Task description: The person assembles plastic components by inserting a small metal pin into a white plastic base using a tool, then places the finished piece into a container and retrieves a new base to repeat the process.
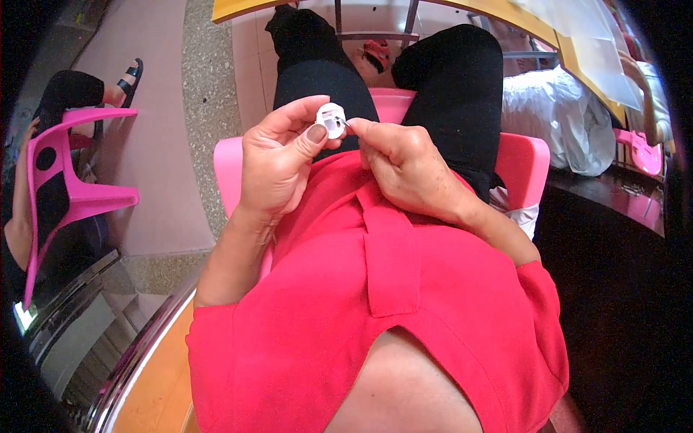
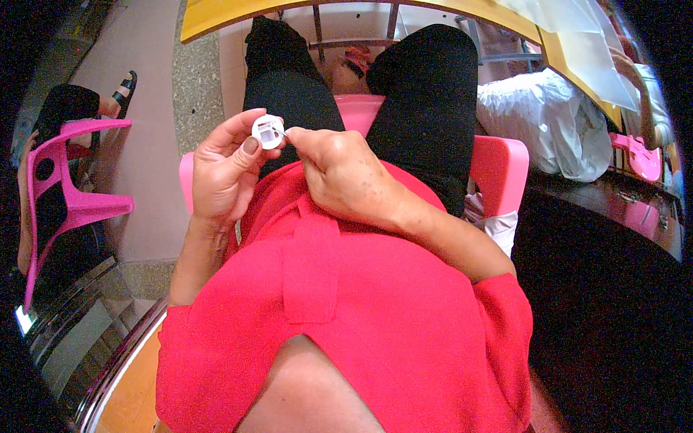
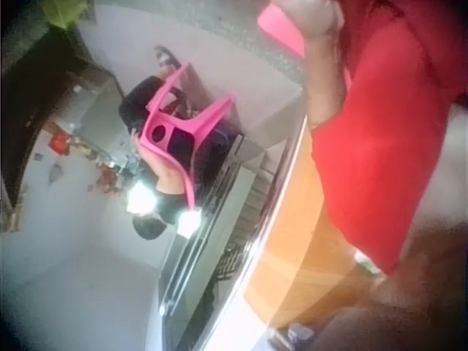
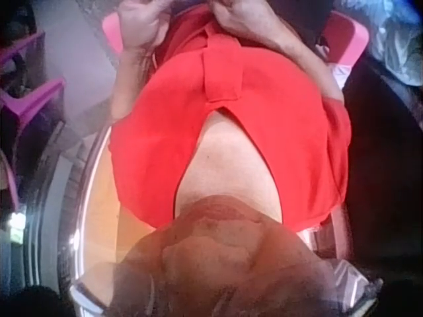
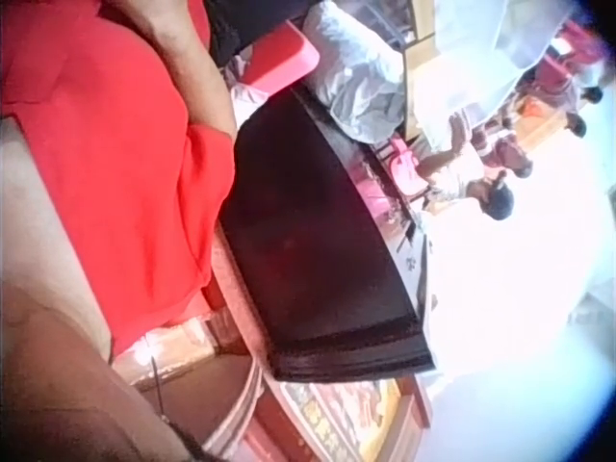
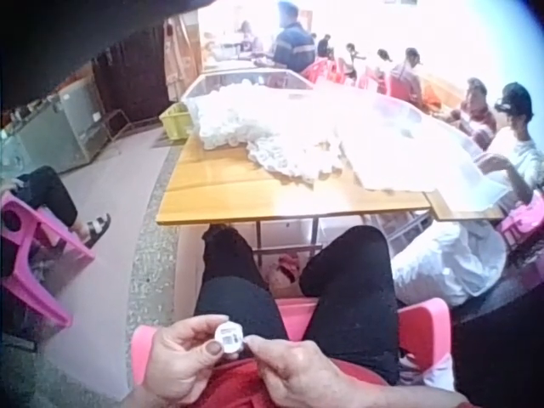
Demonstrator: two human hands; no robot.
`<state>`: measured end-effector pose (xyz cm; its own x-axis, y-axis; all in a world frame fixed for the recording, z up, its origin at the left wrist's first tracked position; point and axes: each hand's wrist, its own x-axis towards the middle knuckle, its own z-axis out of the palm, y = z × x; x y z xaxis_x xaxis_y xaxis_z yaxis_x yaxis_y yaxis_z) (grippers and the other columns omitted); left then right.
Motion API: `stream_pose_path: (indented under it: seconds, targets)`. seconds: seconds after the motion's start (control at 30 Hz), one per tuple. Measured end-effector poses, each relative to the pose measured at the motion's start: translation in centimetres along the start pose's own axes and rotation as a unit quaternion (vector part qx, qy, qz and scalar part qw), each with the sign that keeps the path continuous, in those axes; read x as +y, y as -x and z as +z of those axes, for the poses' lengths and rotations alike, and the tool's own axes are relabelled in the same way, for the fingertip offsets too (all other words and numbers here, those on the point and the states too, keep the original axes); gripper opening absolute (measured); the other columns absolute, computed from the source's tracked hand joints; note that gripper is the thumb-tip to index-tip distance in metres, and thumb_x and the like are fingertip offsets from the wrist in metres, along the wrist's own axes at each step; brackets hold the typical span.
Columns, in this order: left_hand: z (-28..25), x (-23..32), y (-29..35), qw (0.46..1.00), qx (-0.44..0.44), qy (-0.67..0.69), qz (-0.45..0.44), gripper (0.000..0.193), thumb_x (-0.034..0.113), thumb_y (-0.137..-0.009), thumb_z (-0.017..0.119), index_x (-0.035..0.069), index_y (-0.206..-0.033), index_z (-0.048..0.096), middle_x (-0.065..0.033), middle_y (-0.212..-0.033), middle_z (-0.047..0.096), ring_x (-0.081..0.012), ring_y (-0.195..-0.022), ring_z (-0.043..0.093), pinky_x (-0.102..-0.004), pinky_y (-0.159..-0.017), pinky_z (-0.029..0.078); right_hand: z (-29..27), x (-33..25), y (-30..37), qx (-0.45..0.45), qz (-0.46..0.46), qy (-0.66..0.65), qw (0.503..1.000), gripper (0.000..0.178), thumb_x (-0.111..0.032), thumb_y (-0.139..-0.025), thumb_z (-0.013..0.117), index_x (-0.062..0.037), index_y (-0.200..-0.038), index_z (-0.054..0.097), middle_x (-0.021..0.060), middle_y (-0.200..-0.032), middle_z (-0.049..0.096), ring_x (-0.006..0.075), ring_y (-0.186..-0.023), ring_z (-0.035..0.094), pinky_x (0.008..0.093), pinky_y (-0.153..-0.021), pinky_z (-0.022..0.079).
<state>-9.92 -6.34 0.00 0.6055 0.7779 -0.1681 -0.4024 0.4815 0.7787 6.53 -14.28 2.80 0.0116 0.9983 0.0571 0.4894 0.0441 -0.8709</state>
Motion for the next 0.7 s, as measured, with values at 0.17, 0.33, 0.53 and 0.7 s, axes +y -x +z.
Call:
stream_pose_path:
  seconds: [0.17, 0.33, 0.53, 0.7]
  targets:
    - [-0.1, -0.1, 0.0, 1.000, -0.006, 0.006, 0.000, 0.031, 0.000, -0.085, 0.063, -0.005, -0.115, 0.057, -0.0136, -0.102, 0.065, -0.0178, -0.088, 0.064, -0.0301, -0.079, 0.054, 0.2, 0.3, 0.1, 0.007, -0.039, 0.015, 0.999, 0.012, 0.003, -0.077, 0.049, 0.0006, -0.087, 0.053, 0.0227, -0.071, 0.057, 0.0397, -0.068, 0.060, 0.0446, -0.058, 0.047]
    - [-0.1, 0.0, 0.1, 1.000, -0.004, 0.010, -0.002, 0.031, 0.000, -0.085, 0.063, -0.005, -0.115, 0.058, -0.0139, -0.101, 0.065, -0.0179, -0.087, 0.064, -0.0298, -0.079, 0.054, 0.5, 0.8, 0.1, 0.026, -0.094, 0.073, 0.993, 0.017, 0.002, -0.074, 0.053, 0.0004, -0.091, 0.054, 0.0201, -0.073, 0.059, 0.0380, -0.067, 0.061, 0.0447, -0.058, 0.050]
    - [-0.3, -0.3, 0.2, 1.000, -0.007, -0.018, 0.007, 0.031, -0.001, -0.085, 0.062, -0.005, -0.115, 0.058, -0.0138, -0.101, 0.065, -0.0171, -0.086, 0.064, -0.0284, -0.079, 0.054, 0.1, -0.2, 0.1, -0.031, -0.057, 0.240, 0.969, 0.022, -0.007, -0.077, 0.055, -0.0011, -0.098, 0.057, 0.0161, -0.075, 0.061, 0.0340, -0.066, 0.063, 0.0426, -0.055, 0.052]
    - [-0.2, -0.6, 0.4, 0.988, 0.027, -0.149, 0.001, 0.027, -0.002, -0.084, 0.063, -0.004, -0.112, 0.061, -0.0102, -0.098, 0.067, -0.0123, -0.083, 0.064, -0.0231, -0.075, 0.053, -0.3, -1.6, 0.1, -0.085, -0.050, 0.366, 0.925, 0.019, -0.012, -0.081, 0.052, -0.0003, -0.094, 0.057, 0.0136, -0.076, 0.062, 0.0279, -0.066, 0.065, 0.0381, -0.053, 0.053]
